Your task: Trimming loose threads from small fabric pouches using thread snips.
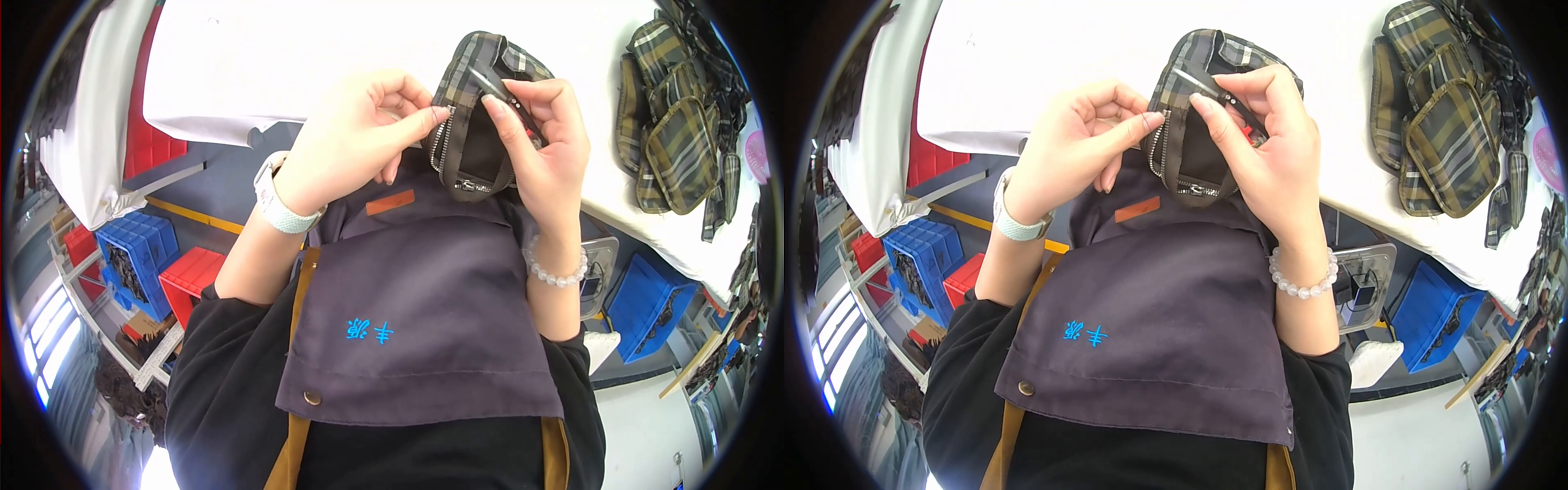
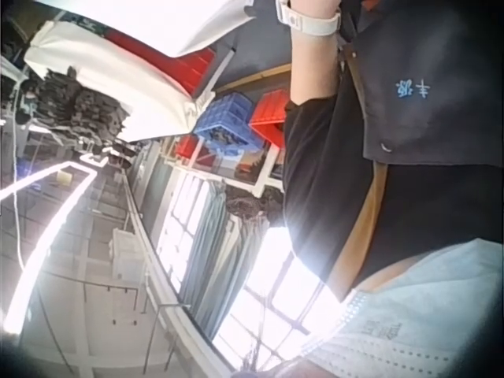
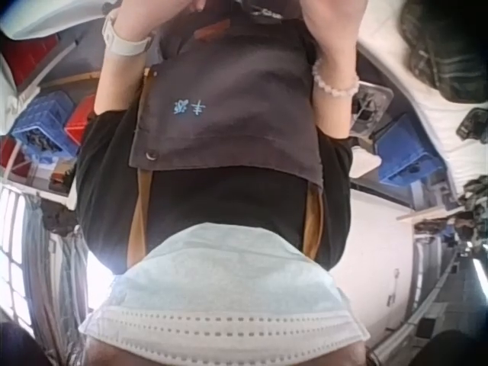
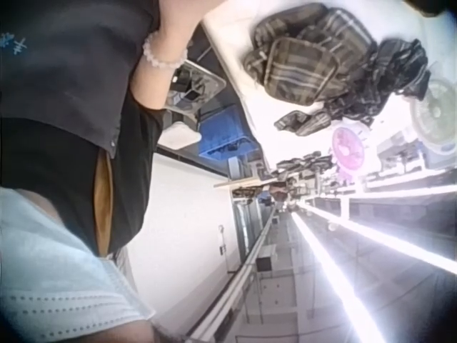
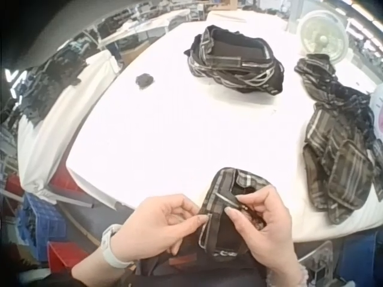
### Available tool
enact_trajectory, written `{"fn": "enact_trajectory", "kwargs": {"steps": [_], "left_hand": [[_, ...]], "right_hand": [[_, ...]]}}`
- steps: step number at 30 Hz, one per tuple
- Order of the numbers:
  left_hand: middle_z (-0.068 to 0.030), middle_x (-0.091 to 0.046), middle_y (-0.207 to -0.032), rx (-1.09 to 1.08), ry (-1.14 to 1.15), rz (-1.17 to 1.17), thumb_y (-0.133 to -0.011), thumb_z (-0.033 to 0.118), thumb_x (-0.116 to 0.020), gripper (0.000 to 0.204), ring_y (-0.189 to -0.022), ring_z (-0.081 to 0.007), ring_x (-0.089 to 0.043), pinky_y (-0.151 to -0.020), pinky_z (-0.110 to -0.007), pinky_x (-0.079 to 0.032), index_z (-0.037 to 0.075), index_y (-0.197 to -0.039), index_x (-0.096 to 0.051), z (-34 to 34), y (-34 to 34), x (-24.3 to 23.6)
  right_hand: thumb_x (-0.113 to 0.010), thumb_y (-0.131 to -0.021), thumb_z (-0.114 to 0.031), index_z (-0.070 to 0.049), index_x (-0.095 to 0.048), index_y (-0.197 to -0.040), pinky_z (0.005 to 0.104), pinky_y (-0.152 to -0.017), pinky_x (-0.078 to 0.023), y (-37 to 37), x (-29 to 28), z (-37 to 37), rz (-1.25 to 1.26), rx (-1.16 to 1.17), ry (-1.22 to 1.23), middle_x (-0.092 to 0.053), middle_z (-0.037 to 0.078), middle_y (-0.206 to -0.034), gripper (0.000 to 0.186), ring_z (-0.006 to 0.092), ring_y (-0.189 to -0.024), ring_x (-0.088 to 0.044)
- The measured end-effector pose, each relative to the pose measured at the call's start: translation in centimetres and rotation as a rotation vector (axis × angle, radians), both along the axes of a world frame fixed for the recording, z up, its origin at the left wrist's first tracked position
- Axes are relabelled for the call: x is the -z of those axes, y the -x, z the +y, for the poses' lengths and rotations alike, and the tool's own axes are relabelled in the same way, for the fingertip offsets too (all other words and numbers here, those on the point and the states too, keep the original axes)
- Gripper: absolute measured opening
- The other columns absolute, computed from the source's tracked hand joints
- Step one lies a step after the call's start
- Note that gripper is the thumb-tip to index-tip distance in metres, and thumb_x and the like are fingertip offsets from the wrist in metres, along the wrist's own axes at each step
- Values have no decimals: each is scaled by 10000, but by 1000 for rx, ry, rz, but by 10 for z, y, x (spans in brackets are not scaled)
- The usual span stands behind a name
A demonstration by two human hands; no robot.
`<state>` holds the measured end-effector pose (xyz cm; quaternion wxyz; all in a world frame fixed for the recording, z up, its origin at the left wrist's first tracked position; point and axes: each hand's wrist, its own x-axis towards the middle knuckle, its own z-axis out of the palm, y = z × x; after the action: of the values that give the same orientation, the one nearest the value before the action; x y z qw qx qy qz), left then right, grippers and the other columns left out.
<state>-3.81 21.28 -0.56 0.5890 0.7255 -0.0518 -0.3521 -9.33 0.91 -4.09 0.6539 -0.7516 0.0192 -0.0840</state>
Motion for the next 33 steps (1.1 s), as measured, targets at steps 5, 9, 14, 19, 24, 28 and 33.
{"fn": "enact_trajectory", "kwargs": {"steps": [5,9,14,19,24,28,33], "left_hand": [[-14,-649,-725,-74,-23,-33,-976,113,-651,142,-485,-22,-550,-416,-166,-411,-26,-984,-629,-6,6,8],[-27,-665,-757,-59,25,-41,-1000,108,-608,139,-549,-65,-625,-461,-180,-478,-28,-1007,-637,-5,4,12],[-59,-684,-838,26,131,47,-1020,127,-582,175,-623,-113,-684,-506,-203,-543,-29,-1053,-652,6,-7,11],[-64,-681,-871,67,156,36,-1028,146,-572,200,-647,-122,-691,-508,-205,-551,-29,-1065,-662,9,-9,13],[-60,-674,-857,73,158,55,-1031,135,-562,197,-643,-120,-689,-501,-205,-544,-31,-1067,-661,9,-10,12],[-62,-674,-855,67,167,76,-1033,124,-551,194,-638,-120,-686,-502,-205,-541,-33,-1062,-661,8,-11,12],[-64,-677,-854,55,170,75,-1029,118,-556,186,-639,-120,-686,-514,-207,-542,-33,-1064,-659,8,-9,13]], "right_hand": [[-777,-868,-71,-6,-622,-1005,213,-713,-535,4,-2,-4,34,-55,191,-726,56,-890,217,80,-813,-686],[-798,-837,-90,-30,-634,-986,234,-669,-558,3,0,-4,6,-82,264,-742,72,-880,229,130,-795,-731],[-794,-834,-93,-30,-634,-981,241,-668,-565,3,-2,-4,15,-98,301,-746,83,-887,226,151,-811,-744],[-793,-829,-96,-31,-632,-979,235,-660,-556,3,-1,-6,21,-109,272,-748,85,-875,229,147,-789,-743],[-805,-811,-105,-32,-628,-971,236,-646,-544,3,-1,-6,-2,-126,301,-750,84,-855,249,149,-773,-743],[-807,-810,-108,-32,-627,-965,237,-644,-544,3,-2,-6,11,-121,328,-750,86,-857,249,151,-771,-743],[-811,-808,-97,-31,-629,-965,230,-635,-537,3,2,-6,-28,-126,270,-751,80,-851,249,128,-762,-734]]}}
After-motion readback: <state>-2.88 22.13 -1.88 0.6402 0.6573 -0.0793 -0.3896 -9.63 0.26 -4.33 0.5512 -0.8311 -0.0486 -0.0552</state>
